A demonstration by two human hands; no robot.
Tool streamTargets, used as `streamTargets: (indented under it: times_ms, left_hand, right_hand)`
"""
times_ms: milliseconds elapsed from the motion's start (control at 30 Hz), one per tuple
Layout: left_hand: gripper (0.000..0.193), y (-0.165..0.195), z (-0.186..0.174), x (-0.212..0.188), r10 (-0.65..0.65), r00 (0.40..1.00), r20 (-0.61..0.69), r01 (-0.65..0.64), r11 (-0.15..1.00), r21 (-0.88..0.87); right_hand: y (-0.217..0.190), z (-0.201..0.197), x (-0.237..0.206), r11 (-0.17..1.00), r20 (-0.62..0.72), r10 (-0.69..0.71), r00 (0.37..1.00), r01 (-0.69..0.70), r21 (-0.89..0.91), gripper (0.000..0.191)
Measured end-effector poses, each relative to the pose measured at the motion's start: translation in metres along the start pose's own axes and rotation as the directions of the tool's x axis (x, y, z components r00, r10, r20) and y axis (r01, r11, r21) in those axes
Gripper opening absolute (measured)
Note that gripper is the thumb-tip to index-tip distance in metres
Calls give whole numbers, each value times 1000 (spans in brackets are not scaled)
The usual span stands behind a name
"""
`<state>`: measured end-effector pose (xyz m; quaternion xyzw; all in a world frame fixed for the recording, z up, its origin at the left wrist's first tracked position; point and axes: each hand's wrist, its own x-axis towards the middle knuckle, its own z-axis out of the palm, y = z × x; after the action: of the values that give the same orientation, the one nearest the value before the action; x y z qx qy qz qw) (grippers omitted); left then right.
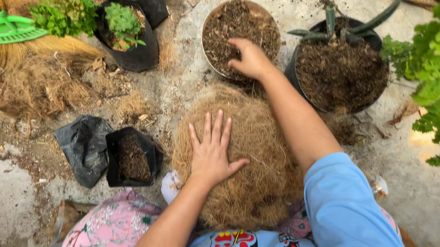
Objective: The person sits on the ground and shapes a mound of dry coconut coir fiber with both hands, pressing it into a rounded form. They add handfuls of soil from a bowl onto the fiber and press it in, then place a fern plant into the center and wrap and press the coir fiber around the plant's root ball.
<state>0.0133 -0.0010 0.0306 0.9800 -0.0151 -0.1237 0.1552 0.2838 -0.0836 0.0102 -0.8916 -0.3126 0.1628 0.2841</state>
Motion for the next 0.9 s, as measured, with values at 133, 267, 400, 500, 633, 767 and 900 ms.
streamTargets:
  times_ms: [133,267,400,500,633,767,900]
  left_hand:
    - [122,4,-4,-6,-33,989,142,28,999,35]
    - [122,7,-6,-11,-29,985,168,29,1000,5]
    - [121,9,-5,-14,-26,984,178,30,999,-17]
    - [120,8,-5,-14,-29,979,203,36,999,-31]
    - [119,8,-4,-17,-18,983,182,28,998,-53]
    - [119,8,-2,-19,-17,985,172,27,998,-59]
    - [118,7,-2,-21,-12,986,167,21,998,-53]
  right_hand:
    - [4,15,25,936,238,-94,967,167,-310,85]
    - [6,12,40,878,327,95,940,76,-473,103]
    - [4,11,51,846,387,262,884,-18,-533,115]
    - [6,17,51,792,376,266,888,21,-611,113]
    - [16,24,46,783,356,227,906,47,-620,112]
    - [25,28,46,830,301,147,942,48,-555,119]
    - [33,30,45,833,240,145,960,12,-553,100]
